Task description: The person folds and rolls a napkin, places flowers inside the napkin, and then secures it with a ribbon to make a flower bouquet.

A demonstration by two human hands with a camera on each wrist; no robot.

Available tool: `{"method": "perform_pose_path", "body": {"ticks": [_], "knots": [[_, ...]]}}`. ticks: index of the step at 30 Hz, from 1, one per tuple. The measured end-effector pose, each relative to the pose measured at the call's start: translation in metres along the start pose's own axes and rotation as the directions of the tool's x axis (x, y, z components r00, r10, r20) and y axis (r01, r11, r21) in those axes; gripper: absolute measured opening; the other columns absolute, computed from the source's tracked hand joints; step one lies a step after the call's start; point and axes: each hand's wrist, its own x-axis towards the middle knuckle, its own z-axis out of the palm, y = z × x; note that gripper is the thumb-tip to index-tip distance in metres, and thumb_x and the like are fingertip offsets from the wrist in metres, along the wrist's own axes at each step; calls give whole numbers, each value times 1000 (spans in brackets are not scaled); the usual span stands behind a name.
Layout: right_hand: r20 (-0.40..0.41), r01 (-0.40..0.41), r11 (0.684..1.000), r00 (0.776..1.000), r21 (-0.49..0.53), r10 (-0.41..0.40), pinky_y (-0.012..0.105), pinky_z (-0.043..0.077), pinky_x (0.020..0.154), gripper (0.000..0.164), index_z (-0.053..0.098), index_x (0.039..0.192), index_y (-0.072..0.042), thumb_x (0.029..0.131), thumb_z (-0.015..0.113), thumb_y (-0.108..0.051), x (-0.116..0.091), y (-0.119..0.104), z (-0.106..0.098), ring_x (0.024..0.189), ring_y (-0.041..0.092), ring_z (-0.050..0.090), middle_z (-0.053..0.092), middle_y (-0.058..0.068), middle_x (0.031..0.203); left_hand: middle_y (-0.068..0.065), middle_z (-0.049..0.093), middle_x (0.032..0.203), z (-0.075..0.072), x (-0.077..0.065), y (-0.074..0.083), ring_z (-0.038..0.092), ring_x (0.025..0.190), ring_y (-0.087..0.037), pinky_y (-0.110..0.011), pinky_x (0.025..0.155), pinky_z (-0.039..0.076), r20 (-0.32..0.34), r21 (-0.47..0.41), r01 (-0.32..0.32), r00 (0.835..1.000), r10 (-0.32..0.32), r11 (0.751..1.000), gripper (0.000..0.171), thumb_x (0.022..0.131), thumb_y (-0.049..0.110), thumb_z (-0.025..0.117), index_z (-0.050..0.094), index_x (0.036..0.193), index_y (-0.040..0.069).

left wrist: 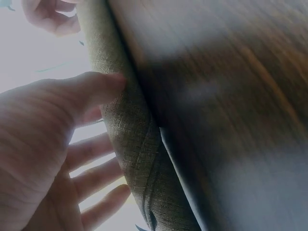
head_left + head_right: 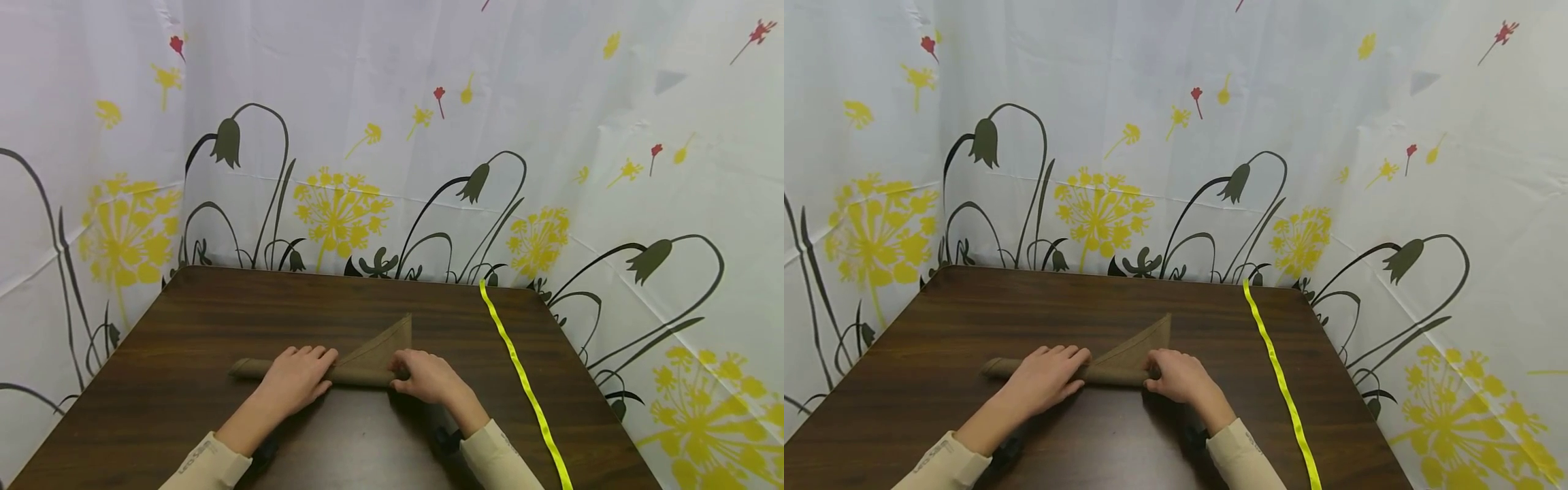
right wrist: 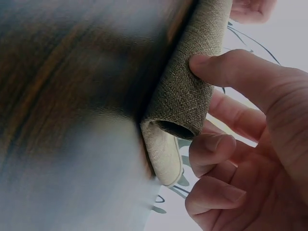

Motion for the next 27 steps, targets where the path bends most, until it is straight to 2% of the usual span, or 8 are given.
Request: {"method": "perform_pose_path", "body": {"ticks": [5, 15, 21, 27], "knots": [[21, -2, 1000, 1000, 29, 2, 43, 60, 89, 22, 76, 116, -24, 98, 80, -35, -2, 1, -4, 105, 13, 72, 76, -9, 112, 0, 71, 105, -1, 2, 1, 71, 94, -23, -43, 79, 57, -40, 13, -15, 999, 15, 1000, 37, 86, 31, 93, 68, 112, 20], [70, -13, 998, 998, 69, 8, 41, 59, 87, 19, 79, 116, -26, 98, 77, -33, -5, 0, -6, 104, 10, 71, 76, -10, 113, 2, 75, 107, -2, 4, 5, 71, 98, -22, -43, 81, 56, 0, 10, 20, 1000, -20, 1000, 28, 90, 30, 89, 74, 111, 21], [30, 8, 1000, 1000, -1, -8, 35, 54, 75, 26, 76, 117, -27, 94, 82, -38, -6, -9, -2, 90, 7, 64, 67, -12, 104, 2, 73, 103, 0, 0, 4, 69, 95, -22, -43, 79, 55, 25, -23, 57, 998, -56, 998, 24, 91, 27, 88, 75, 110, 21], [-1, -14, 998, 1000, -68, 13, 33, 52, 70, 26, 76, 114, -27, 92, 85, -37, -4, -13, 0, 85, 8, 63, 67, -12, 102, -2, 71, 105, -4, 4, 7, 67, 100, -25, -44, 82, 56, -16, 4, 36, 999, -36, 999, 21, 90, 27, 89, 76, 105, 19]]}}
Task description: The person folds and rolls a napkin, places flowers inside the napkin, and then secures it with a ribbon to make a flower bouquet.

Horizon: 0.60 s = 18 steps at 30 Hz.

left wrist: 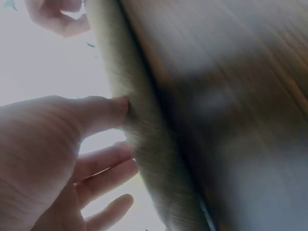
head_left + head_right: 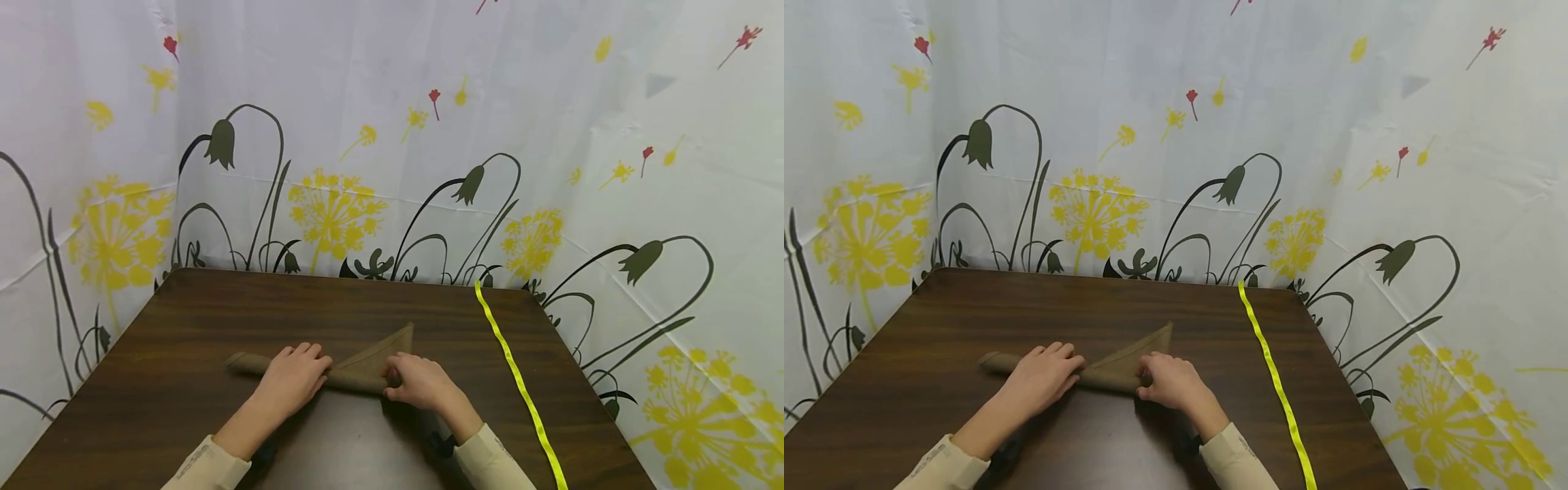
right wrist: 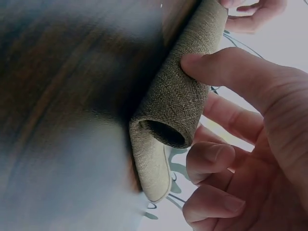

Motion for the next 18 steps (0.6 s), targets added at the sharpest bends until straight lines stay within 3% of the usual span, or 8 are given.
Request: {"method": "perform_pose_path", "body": {"ticks": [8, 18], "knots": [[13, 22, 1000, 1000, -13, -22, 30, 52, 69, 26, 78, 118, -25, 95, 80, -36, 4, 1, -4, 83, 6, 61, 68, -11, 101, -1, 68, 106, -10, 3, 11, 65, 103, -23, -40, 79, 54, -29, 56, -46, 998, 48, 997, 34, 84, 32, 94, 72, 107, 19], [2, -8, 1000, 1000, -16, 8, 35, 55, 74, 29, 76, 123, -26, 96, 79, -37, 5, -1, -1, 89, 9, 65, 70, -9, 110, -1, 69, 105, 2, 10, 8, 67, 99, -24, -42, 80, 57, 14, 31, -38, 999, 38, 999, 32, 85, 29, 94, 73, 108, 19]]}}
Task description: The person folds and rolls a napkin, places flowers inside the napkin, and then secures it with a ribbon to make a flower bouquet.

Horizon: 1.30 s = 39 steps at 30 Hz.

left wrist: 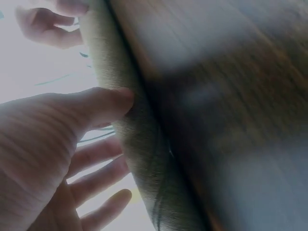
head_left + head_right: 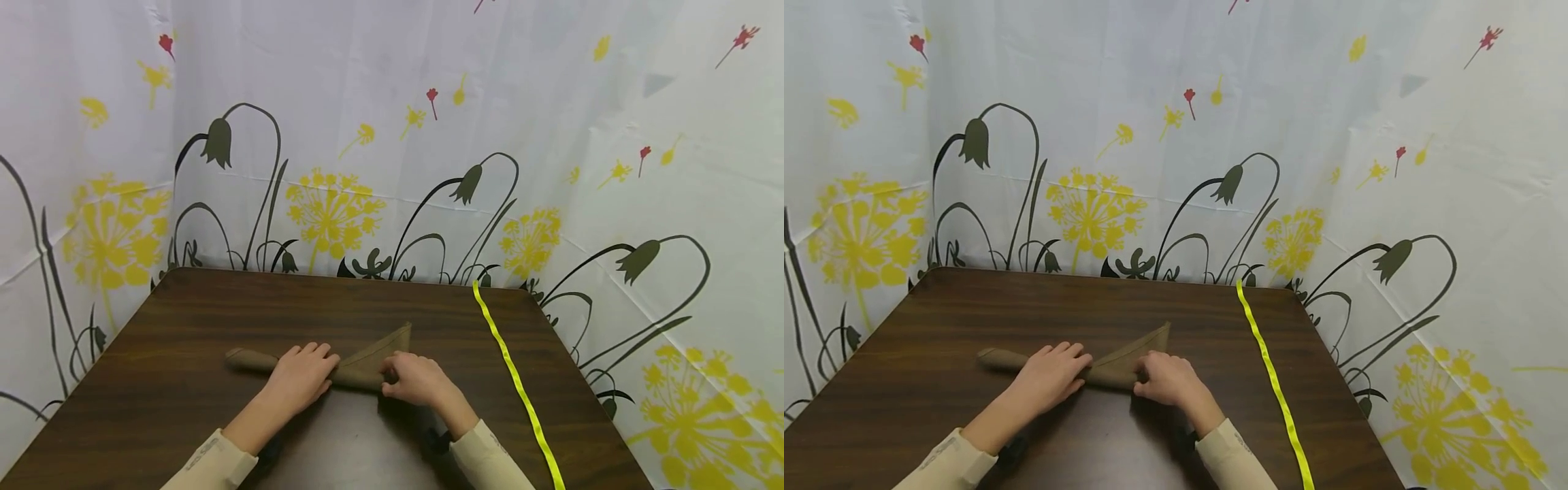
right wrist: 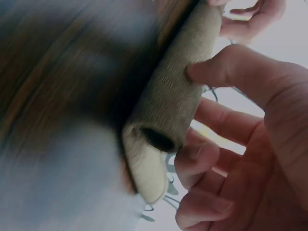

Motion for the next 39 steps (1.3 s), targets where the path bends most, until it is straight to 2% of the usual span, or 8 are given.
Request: {"method": "perform_pose_path", "body": {"ticks": [6, 10, 18, 24, 32, 37, 39], "knots": [[-58, 10, 995, 998, -97, -16, 39, 57, 74, 34, 70, 119, -30, 91, 86, -41, 5, -12, 6, 90, 16, 72, 71, -9, 120, 1, 70, 104, 3, -1, -5, 69, 100, -23, -43, 84, 58, 24, -10, 32, 999, -32, 999, 22, 89, 28, 90, 78, 106, 21], [-58, 5, 990, 998, -141, -13, 39, 57, 71, 31, 72, 119, -29, 92, 86, -39, 7, -15, 7, 88, 18, 73, 72, -8, 120, 1, 71, 106, 1, -1, -5, 69, 102, -23, -44, 85, 58, 33, -10, 23, 999, -22, 1000, 21, 91, 28, 89, 77, 107, 20], [17, 12, 992, 1000, -122, -10, 38, 59, 73, 29, 76, 121, -29, 93, 81, -37, -2, -13, 2, 91, 14, 72, 75, -10, 118, -3, 74, 111, -9, -2, 7, 72, 99, -26, -45, 81, 57, 93, -40, -30, 995, 34, 999, 46, 84, 33, 94, 69, 120, 17], [43, 25, 994, 999, -102, -21, 39, 59, 75, 29, 77, 121, -27, 95, 80, -38, -7, -13, -2, 91, 14, 72, 75, -10, 116, -1, 73, 109, -11, -2, 13, 71, 99, -24, -44, 79, 56, 98, -45, -11, 995, 15, 999, 39, 84, 30, 94, 72, 115, 18], [-10, 18, 994, 1000, -112, -19, 34, 58, 74, 35, 71, 113, -29, 89, 89, -46, -8, -8, 0, 87, 10, 69, 70, -12, 107, 0, 70, 104, -13, 1, 14, 68, 95, -22, -42, 76, 55, 110, -62, 21, 994, -14, 998, 28, 87, 29, 92, 77, 107, 19], [-7, 24, 990, 1000, -140, -26, 36, 59, 76, 33, 74, 117, -29, 92, 86, -45, -5, -9, 0, 91, 12, 71, 73, -12, 109, -6, 71, 118, -11, 2, 14, 71, 104, -29, -49, 84, 59, 133, -107, 27, 991, -13, 994, 54, 86, 30, 94, 67, 130, 16], [3, 21, 989, 1000, -144, -21, 38, 60, 78, 32, 75, 119, -29, 93, 85, -45, -5, -10, -1, 94, 13, 72, 74, -12, 112, -8, 69, 122, -8, 3, 15, 71, 106, -31, -52, 87, 60, 136, -119, 24, 991, -7, 993, 61, 85, 30, 94, 62, 135, 16]]}}
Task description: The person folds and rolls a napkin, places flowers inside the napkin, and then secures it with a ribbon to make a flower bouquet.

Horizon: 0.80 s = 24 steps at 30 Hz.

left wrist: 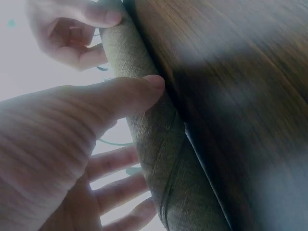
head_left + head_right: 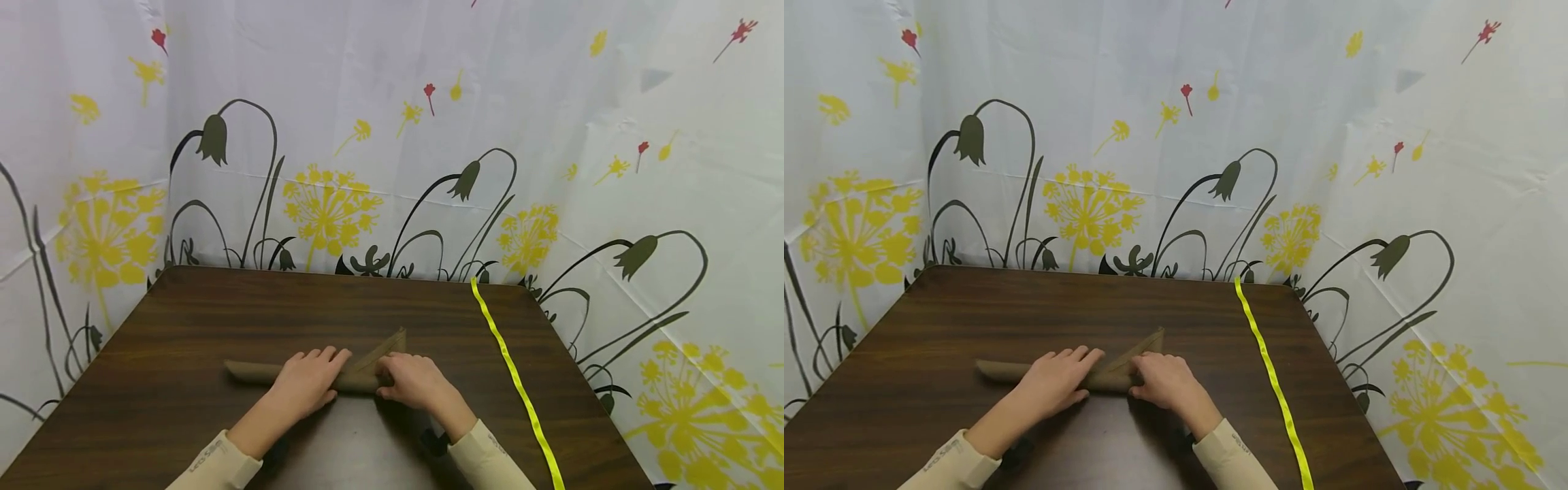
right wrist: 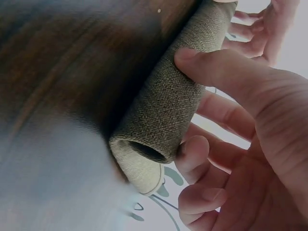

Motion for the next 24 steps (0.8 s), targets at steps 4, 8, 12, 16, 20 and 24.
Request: {"method": "perform_pose_path", "body": {"ticks": [4, 8, 12, 16, 20, 24], "knots": [[27, -11, 1000, 1000, 11, 11, 39, 60, 79, 31, 77, 120, -28, 94, 84, -44, 2, 0, -2, 94, 13, 72, 76, -11, 114, -6, 67, 117, 3, 4, 2, 70, 101, -28, -51, 85, 60, -8, 8, 3, 1000, -3, 1000, 51, 85, 29, 94, 65, 126, 17], [42, -18, 1000, 999, 17, 17, 39, 60, 78, 30, 78, 120, -27, 95, 83, -43, 3, 1, -2, 93, 14, 73, 77, -11, 114, -8, 66, 124, 2, 7, 3, 70, 103, -28, -51, 85, 59, -18, 1, 16, 1000, -16, 1000, 41, 86, 27, 94, 70, 118, 18], [30, -9, 1000, 999, 13, 9, 37, 59, 75, 32, 76, 121, -28, 95, 82, -44, 4, 2, -1, 89, 13, 72, 75, -11, 115, -14, 64, 138, 0, 8, 1, 69, 112, -32, -53, 88, 59, -17, -25, 18, 1000, -18, 1000, 34, 86, 25, 93, 74, 112, 16], [0, 9, 1000, 1000, 14, -9, 32, 54, 66, 33, 71, 119, -29, 93, 85, -45, 6, 2, 1, 77, 9, 63, 69, -10, 114, -14, 62, 143, -2, 10, -1, 66, 119, -33, -54, 90, 60, -8, -23, 35, 999, -36, 999, 29, 87, 25, 93, 77, 109, 15], [-18, 5, 1000, 1000, 5, -5, 32, 54, 66, 34, 69, 118, -28, 92, 86, -43, 7, 2, 2, 76, 10, 63, 69, -8, 115, -10, 67, 133, -2, 13, -1, 67, 116, -31, -53, 90, 59, -7, -19, 41, 999, -41, 999, 27, 88, 24, 92, 77, 110, 16], [-1, -4, 1000, 1000, 18, 5, 36, 59, 74, 33, 71, 123, -26, 95, 83, -39, 8, 2, 3, 88, 16, 70, 71, -6, 119, -5, 72, 118, -1, 15, 4, 70, 107, -28, -51, 88, 59, 2, -13, 23, 1000, -23, 1000, 42, 87, 28, 92, 70, 121, 16]]}}
